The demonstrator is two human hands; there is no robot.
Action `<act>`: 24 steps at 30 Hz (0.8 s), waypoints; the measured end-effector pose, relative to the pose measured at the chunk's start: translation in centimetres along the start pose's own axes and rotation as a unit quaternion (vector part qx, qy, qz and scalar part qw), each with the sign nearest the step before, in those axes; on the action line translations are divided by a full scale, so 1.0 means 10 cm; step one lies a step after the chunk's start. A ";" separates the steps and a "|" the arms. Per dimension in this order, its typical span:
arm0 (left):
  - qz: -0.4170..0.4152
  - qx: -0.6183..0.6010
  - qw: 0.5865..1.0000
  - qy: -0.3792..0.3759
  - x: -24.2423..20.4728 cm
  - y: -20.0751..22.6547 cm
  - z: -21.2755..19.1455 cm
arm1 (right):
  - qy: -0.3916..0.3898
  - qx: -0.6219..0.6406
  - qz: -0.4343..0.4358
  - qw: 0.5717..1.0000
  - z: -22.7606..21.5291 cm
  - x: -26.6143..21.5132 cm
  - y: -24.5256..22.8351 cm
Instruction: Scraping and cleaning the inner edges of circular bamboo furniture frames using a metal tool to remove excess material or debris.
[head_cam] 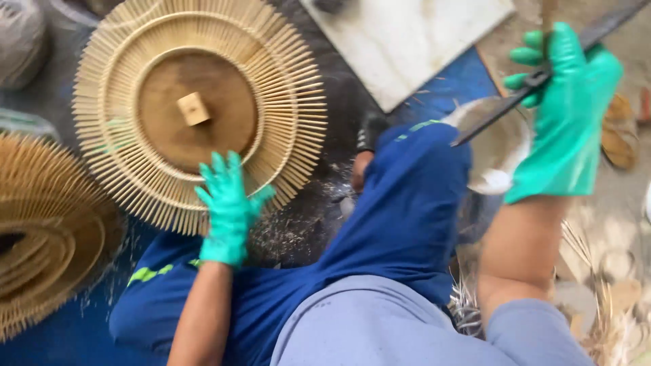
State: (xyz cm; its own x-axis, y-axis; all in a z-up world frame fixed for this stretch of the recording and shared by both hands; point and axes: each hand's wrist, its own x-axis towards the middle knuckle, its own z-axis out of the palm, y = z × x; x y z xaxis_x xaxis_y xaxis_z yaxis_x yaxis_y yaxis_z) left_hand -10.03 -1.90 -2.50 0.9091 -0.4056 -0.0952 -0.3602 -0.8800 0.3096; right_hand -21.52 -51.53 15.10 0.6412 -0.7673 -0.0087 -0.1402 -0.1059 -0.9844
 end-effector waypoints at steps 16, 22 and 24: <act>0.152 0.293 0.941 0.070 -0.50 0.35 -0.88 | 0.151 0.067 0.292 0.942 -1.40 -0.35 2.89; 0.168 0.123 0.955 0.212 -0.22 0.22 -2.19 | 0.177 0.022 0.203 0.963 -1.29 -0.56 2.00; 0.129 0.115 0.956 0.236 -0.21 0.05 -2.41 | 0.148 0.075 0.129 0.978 -1.42 -0.62 1.76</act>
State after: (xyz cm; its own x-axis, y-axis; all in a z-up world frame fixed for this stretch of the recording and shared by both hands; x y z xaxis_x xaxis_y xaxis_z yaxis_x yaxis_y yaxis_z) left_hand -7.14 4.44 20.67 0.7573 -0.5084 0.4100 -0.5730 -0.8184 0.0435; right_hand -38.68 -57.64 0.36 0.3487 -0.9082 -0.2314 -0.1430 0.1925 -0.9708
